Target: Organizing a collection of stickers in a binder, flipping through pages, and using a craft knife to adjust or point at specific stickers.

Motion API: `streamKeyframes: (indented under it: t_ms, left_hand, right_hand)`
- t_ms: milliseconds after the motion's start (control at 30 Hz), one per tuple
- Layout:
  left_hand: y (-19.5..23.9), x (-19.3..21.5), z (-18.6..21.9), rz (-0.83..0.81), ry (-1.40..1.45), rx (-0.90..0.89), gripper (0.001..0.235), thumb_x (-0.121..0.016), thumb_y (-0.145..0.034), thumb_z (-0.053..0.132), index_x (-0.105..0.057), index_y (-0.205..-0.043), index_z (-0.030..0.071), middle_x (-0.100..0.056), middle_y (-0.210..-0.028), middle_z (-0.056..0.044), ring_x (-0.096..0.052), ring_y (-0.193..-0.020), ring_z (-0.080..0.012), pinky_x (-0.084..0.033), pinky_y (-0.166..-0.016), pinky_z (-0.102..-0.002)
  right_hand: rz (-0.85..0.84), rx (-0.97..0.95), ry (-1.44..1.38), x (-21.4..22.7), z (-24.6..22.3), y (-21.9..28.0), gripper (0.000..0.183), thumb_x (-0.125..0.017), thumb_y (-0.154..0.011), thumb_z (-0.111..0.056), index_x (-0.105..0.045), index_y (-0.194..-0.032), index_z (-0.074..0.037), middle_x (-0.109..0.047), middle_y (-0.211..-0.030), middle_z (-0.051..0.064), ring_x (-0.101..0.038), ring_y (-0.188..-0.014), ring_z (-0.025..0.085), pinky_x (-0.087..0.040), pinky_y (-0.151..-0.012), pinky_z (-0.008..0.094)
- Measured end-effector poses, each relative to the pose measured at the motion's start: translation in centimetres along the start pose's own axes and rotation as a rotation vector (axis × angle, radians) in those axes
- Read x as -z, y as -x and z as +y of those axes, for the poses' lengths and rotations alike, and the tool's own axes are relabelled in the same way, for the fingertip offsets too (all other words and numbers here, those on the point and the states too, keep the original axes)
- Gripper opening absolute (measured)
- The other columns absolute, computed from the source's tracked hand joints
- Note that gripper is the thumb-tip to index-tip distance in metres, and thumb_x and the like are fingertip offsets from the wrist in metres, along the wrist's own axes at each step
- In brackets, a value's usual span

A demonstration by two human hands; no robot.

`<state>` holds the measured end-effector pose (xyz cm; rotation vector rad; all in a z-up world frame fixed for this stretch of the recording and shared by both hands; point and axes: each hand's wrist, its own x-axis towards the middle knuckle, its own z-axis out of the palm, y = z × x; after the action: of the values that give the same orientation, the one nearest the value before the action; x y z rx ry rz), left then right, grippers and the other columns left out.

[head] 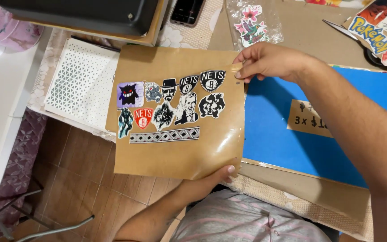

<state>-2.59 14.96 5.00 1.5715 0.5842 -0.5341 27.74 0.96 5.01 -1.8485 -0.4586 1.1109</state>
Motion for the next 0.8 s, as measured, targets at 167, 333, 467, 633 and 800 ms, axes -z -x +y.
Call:
streamKeyframes:
  t_ms: [167, 333, 467, 633, 800]
  left_hand:
    - [1.7, 1.8, 4.1, 0.141, 0.068, 0.14, 0.072, -0.077, -0.066, 0.04, -0.066, -0.133, 0.02, -0.068, -0.138, 0.006, -0.059, -0.132, -0.0067, -0.045, -0.113, -0.026]
    - [2.4, 0.9, 2.6, 0.173, -0.149, 0.157, 0.073, -0.072, -0.069, 0.053, -0.061, -0.136, 0.027, -0.061, -0.144, 0.01, -0.051, -0.138, -0.0064, -0.036, -0.118, -0.025]
    - [3.3, 0.8, 2.8, 0.196, -0.299, 0.115, 0.068, -0.068, -0.072, 0.057, -0.061, -0.135, 0.03, -0.06, -0.142, 0.012, -0.048, -0.138, -0.0058, -0.033, -0.119, -0.024]
    - [3.1, 2.2, 2.8, 0.265, -0.453, -0.236, 0.052, -0.067, -0.08, 0.047, -0.064, -0.126, 0.024, -0.065, -0.129, 0.007, -0.055, -0.128, -0.0099, -0.037, -0.114, -0.026]
    - [2.3, 3.9, 2.8, 0.327, -0.621, -0.597, 0.037, -0.065, -0.087, 0.038, -0.067, -0.117, 0.017, -0.07, -0.117, 0.002, -0.062, -0.118, -0.0141, -0.041, -0.11, -0.029]
  right_hand:
    - [0.186, 0.108, -0.067, -1.7, -0.3, 1.0, 0.019, -0.072, -0.088, -0.011, -0.068, -0.106, -0.013, -0.072, -0.083, 0.003, -0.057, -0.069, 0.009, -0.035, -0.057, 0.026]
    - [0.204, 0.035, -0.096, -3.5, -1.4, 2.7, 0.023, -0.072, -0.088, -0.016, -0.07, -0.111, -0.015, -0.073, -0.088, 0.001, -0.06, -0.074, 0.01, -0.037, -0.059, 0.027]
    - [0.155, 0.241, -0.064, -5.6, -1.4, 3.0, 0.035, -0.077, -0.08, -0.005, -0.072, -0.113, 0.003, -0.071, -0.074, 0.011, -0.067, -0.065, 0.017, -0.052, -0.051, 0.025]
    - [0.198, 0.355, -0.164, -6.8, -1.9, 2.2, 0.027, -0.074, -0.088, -0.006, -0.07, -0.114, -0.003, -0.071, -0.078, 0.007, -0.065, -0.064, 0.012, -0.053, -0.051, 0.022]
    - [0.38, 0.402, -0.213, -5.6, -1.9, 2.5, 0.016, -0.073, -0.094, -0.013, -0.069, -0.109, -0.009, -0.076, -0.094, 0.004, -0.067, -0.073, 0.01, -0.054, -0.052, 0.022]
